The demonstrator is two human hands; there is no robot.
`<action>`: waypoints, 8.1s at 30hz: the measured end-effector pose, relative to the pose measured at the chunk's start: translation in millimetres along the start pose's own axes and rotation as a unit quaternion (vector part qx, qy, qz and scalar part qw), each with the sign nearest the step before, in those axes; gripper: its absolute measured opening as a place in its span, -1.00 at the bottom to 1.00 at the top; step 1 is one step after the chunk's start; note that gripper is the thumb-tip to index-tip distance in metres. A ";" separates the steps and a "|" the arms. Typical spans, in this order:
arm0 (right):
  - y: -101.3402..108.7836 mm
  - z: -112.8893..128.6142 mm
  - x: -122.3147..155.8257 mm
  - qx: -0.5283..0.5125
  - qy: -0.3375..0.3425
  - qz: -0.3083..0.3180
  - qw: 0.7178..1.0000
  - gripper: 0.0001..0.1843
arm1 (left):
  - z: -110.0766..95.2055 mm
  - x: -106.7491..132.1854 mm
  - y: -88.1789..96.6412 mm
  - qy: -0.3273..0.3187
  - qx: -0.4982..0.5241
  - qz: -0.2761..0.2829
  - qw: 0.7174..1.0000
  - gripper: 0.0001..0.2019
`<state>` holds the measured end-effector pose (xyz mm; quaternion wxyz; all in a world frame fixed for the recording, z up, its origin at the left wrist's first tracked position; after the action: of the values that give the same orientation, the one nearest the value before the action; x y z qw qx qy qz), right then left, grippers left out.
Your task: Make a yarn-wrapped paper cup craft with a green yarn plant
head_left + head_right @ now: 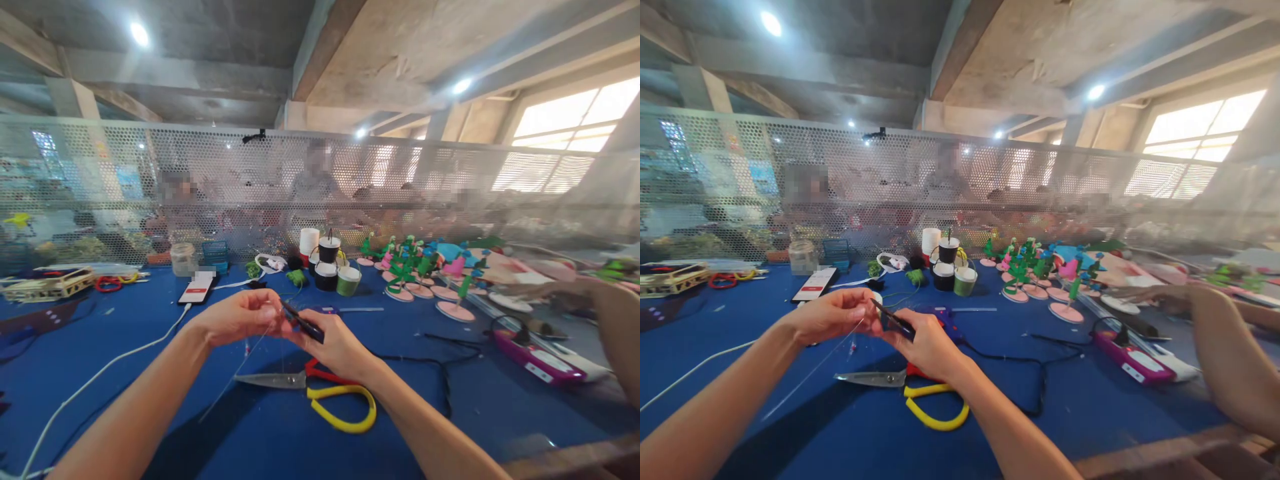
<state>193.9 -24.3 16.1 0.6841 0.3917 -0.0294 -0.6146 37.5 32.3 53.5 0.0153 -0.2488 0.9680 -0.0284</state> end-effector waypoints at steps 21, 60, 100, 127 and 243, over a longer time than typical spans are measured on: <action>2.9 -0.3 -0.6 0.037 -0.002 -0.017 0.999 -0.81 | 1.0 2.2 -9.4 0.019 -0.018 -0.011 1.000 -0.79; 1.8 2.6 2.0 0.020 -0.017 0.018 0.999 -0.81 | 17.2 -8.3 -10.8 -0.010 -0.001 -0.046 0.999 -0.68; -0.4 -3.8 -0.1 0.084 -0.036 -0.032 0.995 -0.83 | 4.3 -3.0 -11.3 0.003 -0.229 -0.094 0.969 -0.77; -1.3 -4.1 -3.3 0.089 -0.084 -0.018 0.992 -0.77 | -9.4 3.1 -17.4 0.019 -0.488 -0.245 0.838 -0.89; -0.2 -3.7 0.8 0.010 -0.036 0.007 0.999 -0.80 | 6.6 -4.6 -10.5 0.012 -0.207 -0.077 0.975 -0.76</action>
<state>195.9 -23.1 13.1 0.6828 0.3758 -0.0631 -0.6234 46.9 25.1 47.7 -0.0508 -0.3200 0.9309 0.1686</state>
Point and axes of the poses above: each hand's wrist, its own x-axis away from the middle knuckle, its own y-axis out of the back of the hand, z = x × y, the point moved 2 cm from there along -x, towards the middle knuckle, and after that the axes turned 1 degree about z, right-handed, at the moved point
